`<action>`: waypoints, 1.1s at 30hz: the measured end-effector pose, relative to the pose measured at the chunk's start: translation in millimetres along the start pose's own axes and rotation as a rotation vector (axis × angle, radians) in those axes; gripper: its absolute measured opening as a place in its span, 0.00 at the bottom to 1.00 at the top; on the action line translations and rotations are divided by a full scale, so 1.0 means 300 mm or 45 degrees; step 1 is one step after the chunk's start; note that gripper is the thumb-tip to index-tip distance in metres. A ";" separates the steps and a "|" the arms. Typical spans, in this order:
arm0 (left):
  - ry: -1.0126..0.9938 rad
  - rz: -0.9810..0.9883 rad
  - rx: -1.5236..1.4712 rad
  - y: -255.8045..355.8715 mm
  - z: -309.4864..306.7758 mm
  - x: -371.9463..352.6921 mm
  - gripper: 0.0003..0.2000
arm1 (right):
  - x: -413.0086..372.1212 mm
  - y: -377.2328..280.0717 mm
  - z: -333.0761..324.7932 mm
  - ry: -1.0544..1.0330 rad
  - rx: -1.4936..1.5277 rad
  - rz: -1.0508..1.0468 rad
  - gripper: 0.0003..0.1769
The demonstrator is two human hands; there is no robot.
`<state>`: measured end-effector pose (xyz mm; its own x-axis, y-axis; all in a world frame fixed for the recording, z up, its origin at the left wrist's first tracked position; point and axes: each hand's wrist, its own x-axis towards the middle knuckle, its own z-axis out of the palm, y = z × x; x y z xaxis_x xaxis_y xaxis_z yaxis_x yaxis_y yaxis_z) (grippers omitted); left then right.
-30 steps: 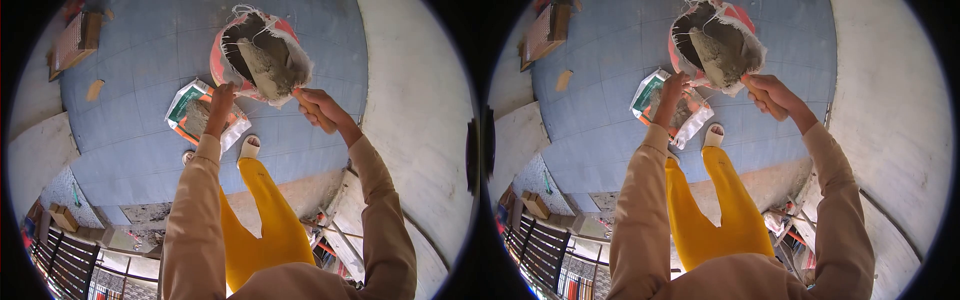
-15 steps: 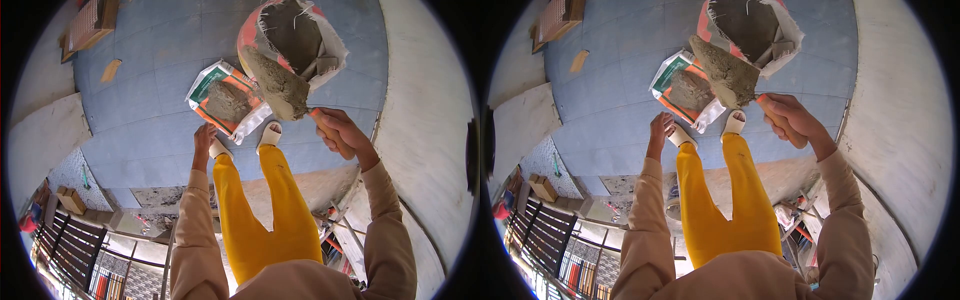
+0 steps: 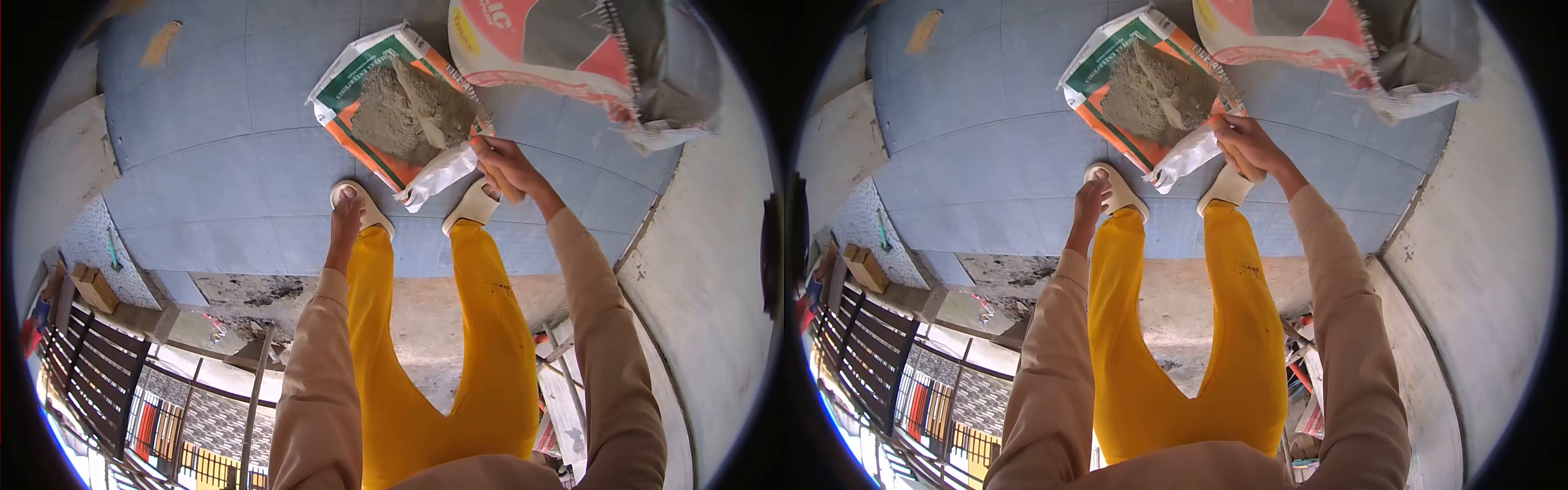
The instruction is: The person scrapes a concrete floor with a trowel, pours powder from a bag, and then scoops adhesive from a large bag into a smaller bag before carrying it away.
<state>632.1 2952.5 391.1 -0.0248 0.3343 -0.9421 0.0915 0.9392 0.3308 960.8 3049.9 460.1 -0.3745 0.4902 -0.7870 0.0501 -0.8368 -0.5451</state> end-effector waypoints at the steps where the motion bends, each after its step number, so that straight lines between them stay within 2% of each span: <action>1: 0.000 -0.025 0.004 -0.016 0.004 0.045 0.19 | 0.059 0.041 -0.023 0.067 -0.093 -0.029 0.13; 3: 0.015 0.058 0.059 -0.063 0.020 0.123 0.18 | 0.130 0.115 -0.044 0.139 -0.174 -0.026 0.15; 5: 0.002 0.033 0.072 -0.100 0.045 0.176 0.17 | 0.192 0.162 -0.052 0.355 -0.436 -0.002 0.21; 6: -0.002 0.042 0.079 -0.111 0.058 0.195 0.16 | 0.224 0.202 -0.064 0.354 -0.438 0.012 0.21; 8: 0.026 0.020 -0.007 -0.128 0.092 0.216 0.14 | 0.269 0.260 -0.064 0.677 -1.183 -0.328 0.25; 9: 0.048 0.019 -0.067 -0.128 0.107 0.223 0.13 | 0.277 0.274 -0.063 0.670 -1.193 -0.318 0.25; 11: 0.069 0.017 -0.136 -0.145 0.123 0.262 0.12 | 0.286 0.283 -0.058 0.894 -1.417 -0.334 0.14; 13: 0.176 0.263 0.050 -0.191 0.114 0.345 0.14 | 0.285 0.266 -0.067 0.960 -1.576 -0.330 0.15; 14: 0.403 0.487 0.312 -0.170 0.107 0.364 0.16 | 0.288 0.264 -0.071 1.026 -1.726 -0.326 0.15; 15: 0.631 0.710 0.575 -0.125 0.096 0.372 0.18 | 0.293 0.267 -0.081 1.026 -1.732 -0.326 0.15; 16: 0.596 0.619 0.379 -0.044 0.069 0.363 0.18 | 0.294 0.276 -0.095 1.019 -1.593 -0.244 0.19; 17: 0.670 0.803 0.478 -0.005 0.022 0.406 0.18 | 0.293 0.288 -0.110 1.012 -1.451 -0.163 0.24; 18: 0.759 0.851 0.535 0.056 -0.020 0.441 0.19 | 0.303 0.311 -0.143 1.017 -1.450 -0.158 0.24; 20: 0.775 1.028 0.749 0.205 -0.107 0.477 0.20 | 0.337 0.364 -0.218 0.826 -1.123 -0.348 0.24; 22: 0.762 1.165 0.830 0.310 -0.177 0.556 0.23 | 0.337 0.360 -0.232 0.868 -1.181 -0.304 0.25; 24: 0.674 1.085 0.987 0.408 -0.219 0.600 0.29 | 0.343 0.358 -0.255 0.913 -1.241 -0.260 0.27; 26: 0.602 1.075 1.087 0.464 -0.247 0.655 0.32 | 0.364 0.346 -0.282 0.785 -0.776 0.053 0.27; 27: 0.597 1.081 1.089 0.481 -0.261 0.685 0.32 | 0.356 0.309 -0.285 0.644 -0.805 0.220 0.28; 29: 0.282 0.851 1.012 0.515 -0.265 0.723 0.35 | 0.353 0.307 -0.301 0.658 -0.715 0.287 0.29; 31: 0.301 0.890 1.079 0.519 -0.247 0.723 0.35 | 0.343 0.347 -0.317 0.666 -0.623 0.360 0.29; 33: 0.323 0.923 1.151 0.550 -0.229 0.695 0.34 | 0.345 0.404 -0.315 1.056 -0.409 0.151 0.33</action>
<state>573.6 3182.6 253.0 0.1351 0.8673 -0.4791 0.8330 0.1624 0.5289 1015.8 3022.2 285.2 0.4325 0.5274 -0.7313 0.3496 -0.8457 -0.4032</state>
